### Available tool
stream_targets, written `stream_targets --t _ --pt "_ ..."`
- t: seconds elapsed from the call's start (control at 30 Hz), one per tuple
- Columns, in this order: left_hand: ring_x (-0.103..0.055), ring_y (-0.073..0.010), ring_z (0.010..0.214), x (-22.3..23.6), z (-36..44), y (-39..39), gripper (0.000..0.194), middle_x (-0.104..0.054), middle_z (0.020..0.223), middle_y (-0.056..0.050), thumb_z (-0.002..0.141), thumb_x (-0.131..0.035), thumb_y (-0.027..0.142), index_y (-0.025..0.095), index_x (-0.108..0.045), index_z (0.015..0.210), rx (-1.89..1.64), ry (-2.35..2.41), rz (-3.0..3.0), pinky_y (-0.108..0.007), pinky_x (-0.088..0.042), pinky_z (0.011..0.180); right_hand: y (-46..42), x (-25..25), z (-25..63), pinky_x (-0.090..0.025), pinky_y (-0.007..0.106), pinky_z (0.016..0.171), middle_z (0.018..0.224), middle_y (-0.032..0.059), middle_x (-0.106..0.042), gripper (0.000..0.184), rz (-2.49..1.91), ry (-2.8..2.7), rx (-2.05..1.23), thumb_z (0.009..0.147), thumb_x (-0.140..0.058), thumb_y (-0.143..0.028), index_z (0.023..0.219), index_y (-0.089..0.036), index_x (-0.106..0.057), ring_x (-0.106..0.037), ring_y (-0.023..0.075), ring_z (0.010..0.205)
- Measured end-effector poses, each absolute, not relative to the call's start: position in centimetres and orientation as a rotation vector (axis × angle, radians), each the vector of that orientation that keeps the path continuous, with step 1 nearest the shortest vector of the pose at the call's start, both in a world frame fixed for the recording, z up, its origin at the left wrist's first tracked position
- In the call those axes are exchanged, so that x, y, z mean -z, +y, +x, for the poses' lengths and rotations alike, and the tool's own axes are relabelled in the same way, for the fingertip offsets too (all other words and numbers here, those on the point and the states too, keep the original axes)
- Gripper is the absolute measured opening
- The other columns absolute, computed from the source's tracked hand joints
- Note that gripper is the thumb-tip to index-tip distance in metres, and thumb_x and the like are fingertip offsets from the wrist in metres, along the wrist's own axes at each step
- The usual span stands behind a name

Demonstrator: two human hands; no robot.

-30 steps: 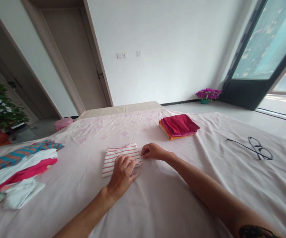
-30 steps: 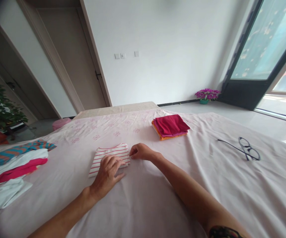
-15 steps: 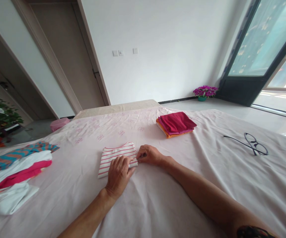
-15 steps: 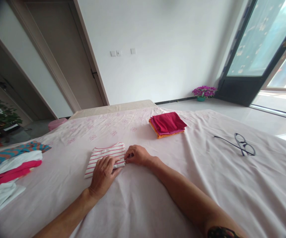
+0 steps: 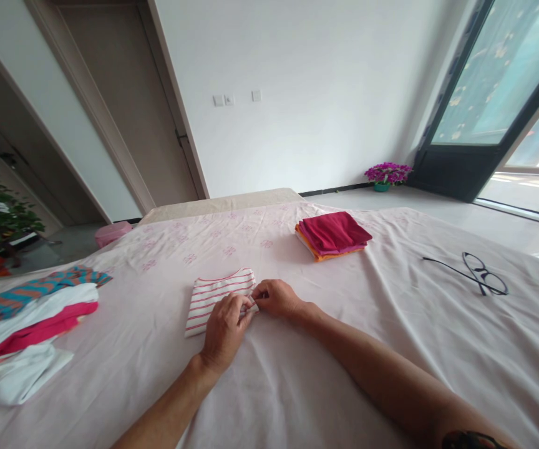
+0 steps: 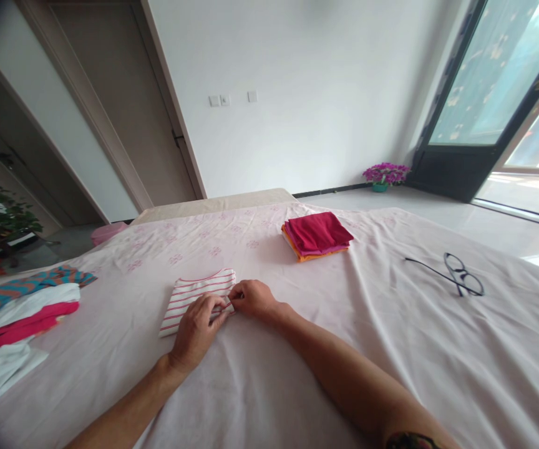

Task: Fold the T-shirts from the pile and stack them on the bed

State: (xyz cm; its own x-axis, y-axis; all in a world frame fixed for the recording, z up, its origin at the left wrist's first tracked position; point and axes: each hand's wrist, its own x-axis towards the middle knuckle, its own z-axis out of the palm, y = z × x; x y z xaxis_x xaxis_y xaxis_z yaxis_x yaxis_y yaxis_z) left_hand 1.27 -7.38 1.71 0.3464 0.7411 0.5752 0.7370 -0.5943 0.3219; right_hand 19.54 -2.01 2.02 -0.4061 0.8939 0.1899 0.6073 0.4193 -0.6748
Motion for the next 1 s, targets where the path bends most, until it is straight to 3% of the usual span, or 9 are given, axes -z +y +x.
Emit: stream_targets --t 0.2,0.37,0.5,0.67,0.77,0.9,1.0 --pt "-0.062 -0.0212 0.097 -2.5 1.1 -8.1 0.008 -0.068 0.101 -0.003 0.088 -0.062 0.023 0.024 -0.064 0.095 -0.899 1.295 2.66 -0.038 -0.049 0.086 -1.2 -3.5 21.8 -0.045 0.02 0.065 0.081 -0.0001 -0.075 0.025 -1.143 -2.169 -0.999 0.076 -0.057 -0.017 0.09 -0.018 -0.078 -0.066 0.0147 0.074" --pt "-0.064 -0.02 0.104 -3.6 0.3 -8.7 0.019 -0.071 0.109 -0.004 0.093 -0.053 0.027 0.024 -0.066 0.108 -0.878 1.262 2.655 -0.039 -0.05 0.093 -1.3 -4.3 21.0 -0.047 0.022 0.066 0.083 0.0029 -0.074 0.028 -1.196 -1.983 -0.785 0.081 -0.054 -0.017 0.099 -0.016 -0.075 -0.064 0.0138 0.071" --pt "-0.057 -0.023 0.122 -3.2 -0.3 -8.7 0.035 -0.065 0.127 -0.006 0.094 -0.052 0.03 0.025 -0.058 0.128 -0.799 1.255 2.764 -0.045 -0.045 0.106 -1.5 -3.6 19.6 -0.049 0.024 0.08 0.099 0.0041 -0.073 0.03 -1.113 -2.132 -0.669 0.081 -0.054 -0.014 0.103 -0.02 -0.074 -0.065 0.0153 0.085" --pt "-0.05 -0.0211 0.131 -2.5 -1.3 -8.5 0.045 -0.055 0.142 -0.004 0.093 -0.05 0.02 0.028 -0.051 0.137 -0.623 1.121 2.905 -0.045 -0.041 0.111 -0.8 -2.8 19.7 -0.048 0.024 0.085 0.101 0.0026 -0.073 0.037 -1.175 -2.306 -0.546 0.075 -0.05 -0.005 0.097 -0.022 -0.075 -0.066 0.0161 0.092" --pt "-0.052 -0.0191 0.129 -2.7 -2.3 -8.4 0.048 -0.058 0.138 -0.003 0.092 -0.048 0.012 0.028 -0.05 0.137 -0.614 1.132 2.899 -0.043 -0.042 0.111 -0.5 -3.5 20.1 -0.048 0.024 0.082 0.099 0.0013 -0.074 0.041 -1.246 -2.342 -0.567 0.073 -0.049 -0.004 0.097 -0.024 -0.076 -0.067 0.0163 0.089" --pt "-0.059 -0.0206 0.119 -3.1 -4.2 -8.5 0.034 -0.066 0.127 -0.004 0.092 -0.052 0.021 0.026 -0.061 0.124 -0.723 1.338 2.761 -0.041 -0.047 0.104 -1.3 -5.8 19.8 -0.048 0.026 0.081 0.095 0.0037 -0.074 0.039 -1.391 -2.353 -0.45 0.075 -0.048 -0.005 0.094 -0.023 -0.077 -0.067 0.0185 0.089" --pt "-0.059 -0.0223 0.12 -3.2 -6.2 -8.5 0.036 -0.065 0.128 -0.004 0.086 -0.058 0.02 0.026 -0.064 0.121 -0.729 1.462 2.69 -0.042 -0.047 0.105 -3.2 -6.9 18.4 -0.047 0.029 0.087 0.101 0.0066 -0.072 0.035 -1.319 -2.354 -0.325 0.081 -0.049 -0.011 0.103 -0.022 -0.074 -0.064 0.0203 0.096"
